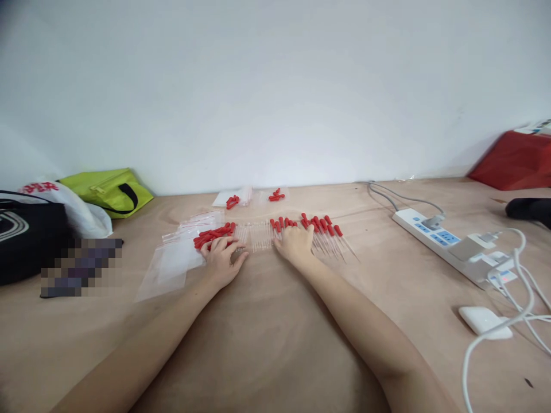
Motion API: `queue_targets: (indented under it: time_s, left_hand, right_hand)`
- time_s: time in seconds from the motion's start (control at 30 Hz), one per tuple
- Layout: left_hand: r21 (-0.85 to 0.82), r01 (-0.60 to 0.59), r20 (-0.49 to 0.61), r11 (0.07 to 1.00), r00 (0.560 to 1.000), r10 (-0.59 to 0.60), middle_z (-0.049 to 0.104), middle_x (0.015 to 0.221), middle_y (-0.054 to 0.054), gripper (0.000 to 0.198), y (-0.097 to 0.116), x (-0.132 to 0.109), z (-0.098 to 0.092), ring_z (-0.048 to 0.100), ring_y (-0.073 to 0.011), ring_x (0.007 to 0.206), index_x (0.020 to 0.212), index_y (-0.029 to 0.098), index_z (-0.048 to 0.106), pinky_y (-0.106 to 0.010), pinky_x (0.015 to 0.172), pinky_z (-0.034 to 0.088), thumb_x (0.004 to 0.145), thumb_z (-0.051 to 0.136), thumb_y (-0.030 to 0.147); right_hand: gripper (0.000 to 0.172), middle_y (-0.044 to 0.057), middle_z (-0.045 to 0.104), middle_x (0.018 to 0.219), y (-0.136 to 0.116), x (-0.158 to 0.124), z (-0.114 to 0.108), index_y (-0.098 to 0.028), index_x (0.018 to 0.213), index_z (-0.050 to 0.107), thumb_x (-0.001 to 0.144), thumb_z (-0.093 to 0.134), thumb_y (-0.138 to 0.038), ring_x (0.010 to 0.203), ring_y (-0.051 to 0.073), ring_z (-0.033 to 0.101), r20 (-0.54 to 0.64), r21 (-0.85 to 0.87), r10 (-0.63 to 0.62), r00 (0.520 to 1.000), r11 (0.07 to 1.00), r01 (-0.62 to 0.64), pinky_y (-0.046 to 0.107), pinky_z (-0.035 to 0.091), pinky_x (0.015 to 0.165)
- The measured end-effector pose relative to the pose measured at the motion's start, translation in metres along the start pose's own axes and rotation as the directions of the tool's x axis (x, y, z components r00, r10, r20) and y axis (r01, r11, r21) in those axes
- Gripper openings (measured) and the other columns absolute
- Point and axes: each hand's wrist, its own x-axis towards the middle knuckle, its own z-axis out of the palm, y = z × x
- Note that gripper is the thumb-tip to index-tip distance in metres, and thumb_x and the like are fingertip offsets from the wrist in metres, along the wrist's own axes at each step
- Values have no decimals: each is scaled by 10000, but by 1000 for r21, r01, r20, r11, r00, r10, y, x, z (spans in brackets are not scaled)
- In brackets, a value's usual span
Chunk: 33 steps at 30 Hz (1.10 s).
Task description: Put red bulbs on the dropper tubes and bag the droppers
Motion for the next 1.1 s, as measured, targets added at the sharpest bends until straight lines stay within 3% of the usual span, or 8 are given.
queue_targets:
  time_s: [0.2,0.4,0.57,0.8,0.97,1.1]
  left_hand:
    - [2,9,1,1000,1000,-9,606,981,-47,108,1,0,0,480,-243,1001,807,239,638,-472,890,206,750,573,302]
    - [0,6,3,1000,1000,-6,607,977,-47,105,0,-1,0,482,-238,997,809,241,638,-469,892,207,750,573,299]
    - [1,1,2,1000,1000,-1,607,977,-50,100,0,-1,1,481,-238,997,803,242,637,-472,887,210,751,574,298]
    - [4,-2,1,1000,1000,2,604,972,-52,99,-1,0,1,482,-243,991,800,234,635,-475,880,215,750,572,291]
    - [4,2,0,1000,1000,-2,607,970,-51,99,-1,-1,0,482,-242,993,804,232,634,-472,883,216,748,572,285]
    - [11,5,13,1000,1000,-6,609,980,-56,98,0,-1,-1,480,-241,1000,804,237,633,-472,886,212,751,567,287]
  right_hand:
    - [379,174,645,899,-1,3,2,-105,844,641,810,364,-362,844,265,572,86,-18,24,996,1000,-22,444,232,828]
    - [335,178,649,888,1,3,3,-94,843,635,811,349,-264,810,248,588,65,-26,-1,998,1000,3,429,231,834]
    - [335,176,650,831,21,7,-4,-91,826,626,811,343,-270,777,259,591,22,8,111,994,994,-111,424,245,793]
    - [255,156,641,831,50,12,-4,-96,868,583,794,370,-215,801,256,594,72,-12,252,965,968,-252,403,247,795]
    - [317,181,630,815,46,9,-6,-44,965,521,789,409,-282,808,281,594,25,-67,247,969,967,-245,405,243,796]
    - [350,163,638,813,37,6,-11,-73,951,533,798,402,-358,802,267,593,-6,-53,185,983,981,-185,396,239,805]
